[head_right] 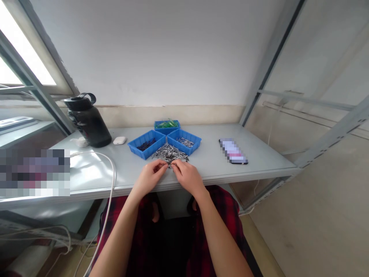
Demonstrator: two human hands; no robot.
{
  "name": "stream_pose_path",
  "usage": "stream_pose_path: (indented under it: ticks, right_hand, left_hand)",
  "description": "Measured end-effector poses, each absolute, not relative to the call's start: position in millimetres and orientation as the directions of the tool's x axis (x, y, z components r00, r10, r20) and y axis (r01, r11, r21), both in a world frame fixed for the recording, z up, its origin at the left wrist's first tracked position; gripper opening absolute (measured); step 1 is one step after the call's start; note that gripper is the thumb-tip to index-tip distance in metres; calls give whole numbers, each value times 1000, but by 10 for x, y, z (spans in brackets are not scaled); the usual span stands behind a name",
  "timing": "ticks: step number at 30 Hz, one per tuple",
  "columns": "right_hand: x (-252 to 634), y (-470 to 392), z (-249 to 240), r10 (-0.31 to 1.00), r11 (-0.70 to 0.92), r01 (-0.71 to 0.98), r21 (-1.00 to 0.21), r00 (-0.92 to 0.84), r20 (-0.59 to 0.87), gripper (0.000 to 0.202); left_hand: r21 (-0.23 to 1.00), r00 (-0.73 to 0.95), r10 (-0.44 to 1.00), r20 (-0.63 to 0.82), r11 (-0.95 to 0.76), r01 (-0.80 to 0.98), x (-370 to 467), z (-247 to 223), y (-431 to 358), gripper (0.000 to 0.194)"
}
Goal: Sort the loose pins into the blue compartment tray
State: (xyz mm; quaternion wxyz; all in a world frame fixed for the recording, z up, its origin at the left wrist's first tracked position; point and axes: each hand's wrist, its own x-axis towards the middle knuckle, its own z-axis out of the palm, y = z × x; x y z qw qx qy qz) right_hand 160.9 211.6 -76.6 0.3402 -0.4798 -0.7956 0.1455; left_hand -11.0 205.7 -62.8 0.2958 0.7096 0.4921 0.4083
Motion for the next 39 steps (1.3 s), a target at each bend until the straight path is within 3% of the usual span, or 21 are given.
stream_pose_path:
  ticks: [39]
  right_hand:
    - [1602,2118,-779,852,511,665,-545,-304,427,19]
  left_hand:
    - [826,179,944,278,-330,457,-113,-629,2048,20]
